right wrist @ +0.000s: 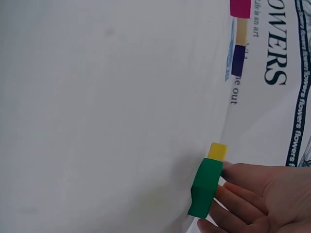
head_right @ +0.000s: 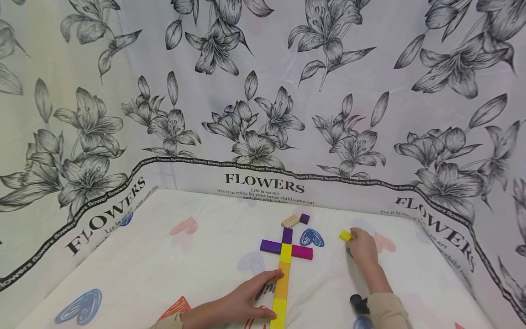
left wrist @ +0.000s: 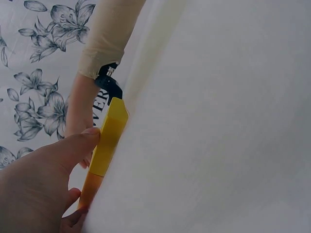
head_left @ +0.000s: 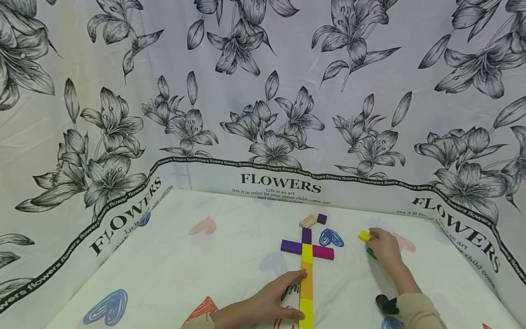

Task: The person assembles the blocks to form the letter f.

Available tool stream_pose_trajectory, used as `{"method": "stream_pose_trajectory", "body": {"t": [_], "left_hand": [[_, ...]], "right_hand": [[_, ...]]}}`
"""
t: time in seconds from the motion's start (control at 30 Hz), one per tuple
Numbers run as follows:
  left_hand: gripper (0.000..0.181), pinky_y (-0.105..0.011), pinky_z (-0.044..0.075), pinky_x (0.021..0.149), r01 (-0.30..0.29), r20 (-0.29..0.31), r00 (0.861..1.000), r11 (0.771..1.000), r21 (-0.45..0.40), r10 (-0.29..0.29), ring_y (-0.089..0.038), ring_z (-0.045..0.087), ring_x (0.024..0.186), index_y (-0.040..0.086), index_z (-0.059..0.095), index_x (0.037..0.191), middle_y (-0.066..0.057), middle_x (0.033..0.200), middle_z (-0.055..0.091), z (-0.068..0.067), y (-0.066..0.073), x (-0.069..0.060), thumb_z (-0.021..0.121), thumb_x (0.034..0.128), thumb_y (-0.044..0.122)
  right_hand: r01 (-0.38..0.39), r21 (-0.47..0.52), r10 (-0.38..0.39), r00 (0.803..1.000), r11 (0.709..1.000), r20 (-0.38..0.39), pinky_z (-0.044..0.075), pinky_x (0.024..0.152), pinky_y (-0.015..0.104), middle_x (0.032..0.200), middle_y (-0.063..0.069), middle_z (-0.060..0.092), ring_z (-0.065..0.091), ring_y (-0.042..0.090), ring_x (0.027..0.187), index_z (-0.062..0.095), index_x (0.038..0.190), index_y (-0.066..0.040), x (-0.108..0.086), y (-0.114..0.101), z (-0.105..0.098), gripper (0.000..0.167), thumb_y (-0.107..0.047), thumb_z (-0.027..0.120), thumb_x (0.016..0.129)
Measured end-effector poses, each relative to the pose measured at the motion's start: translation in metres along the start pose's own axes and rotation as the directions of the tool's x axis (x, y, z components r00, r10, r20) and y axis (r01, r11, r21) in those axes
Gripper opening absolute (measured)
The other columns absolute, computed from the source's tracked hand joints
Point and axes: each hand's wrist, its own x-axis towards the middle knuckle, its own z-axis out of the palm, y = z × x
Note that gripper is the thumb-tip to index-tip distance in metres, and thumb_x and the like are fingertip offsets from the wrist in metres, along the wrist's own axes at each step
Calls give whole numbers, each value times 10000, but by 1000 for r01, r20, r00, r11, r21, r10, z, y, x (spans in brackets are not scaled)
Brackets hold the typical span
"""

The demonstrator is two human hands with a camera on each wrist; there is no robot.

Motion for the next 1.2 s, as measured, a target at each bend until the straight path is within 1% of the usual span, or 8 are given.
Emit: {"method": "stream_pose_trajectory", "body": {"t": [0.13, 0.3, 0.7, 0.97, 1.07, 1.2], "left_hand": [[845, -415, 353, 1179, -7, -1, 1000, 1000, 5, 7, -32, 381, 1390, 376, 277, 1503, 209, 1514, 381, 0, -1, 0, 743, 809, 496], [849, -417, 353, 1178, 1, -1, 1000, 1000, -2, -1, -26, 383, 1386, 381, 278, 1502, 217, 1509, 383, -1, 0, -1, 751, 805, 487], [850, -403, 356, 1178, -8, 1, 1000, 1000, 3, 8, -24, 381, 1387, 373, 278, 1503, 213, 1511, 382, -2, 2, 0, 756, 806, 471], [856, -404, 348, 1183, -4, 1, 1000, 1000, 8, 4, -24, 379, 1389, 373, 274, 1506, 214, 1513, 379, -1, 2, 0, 755, 805, 477], [855, -412, 347, 1183, 1, 1, 1000, 1000, 1, -1, -25, 379, 1387, 380, 277, 1502, 218, 1511, 378, -1, 2, -1, 759, 802, 470], [854, -423, 348, 1181, 10, 3, 1000, 1000, -12, -10, -24, 382, 1384, 387, 280, 1499, 224, 1507, 381, -1, 4, -1, 765, 800, 463]], "right_hand": [[2, 3, -2, 1000, 1000, -25, 415, 1047, 593, 1316, 334, 536, 484, 504, 1236, 501, 1297, 146, 1, 4, 2, 462, -30, 627, 889], [-5, -2, 5, 999, 1000, -52, 426, 1032, 590, 1272, 330, 570, 512, 500, 1204, 529, 1266, 145, 2, 5, 3, 435, -22, 640, 880], [-14, 10, 15, 996, 1000, -88, 455, 994, 582, 1191, 321, 626, 566, 488, 1142, 577, 1214, 137, 2, 4, 2, 387, -21, 658, 871], [-19, -17, 17, 994, 1000, -106, 454, 981, 582, 1168, 308, 646, 581, 473, 1117, 598, 1199, 116, 6, 5, 2, 373, -38, 668, 867], [-10, -6, 9, 993, 1000, -122, 475, 969, 566, 1165, 308, 647, 596, 467, 1108, 601, 1199, 112, 9, 4, 4, 368, -30, 669, 867], [21, 43, -15, 989, 999, -144, 525, 928, 526, 1165, 316, 645, 624, 450, 1088, 601, 1195, 115, 11, 1, 7, 349, -17, 659, 877]]}}
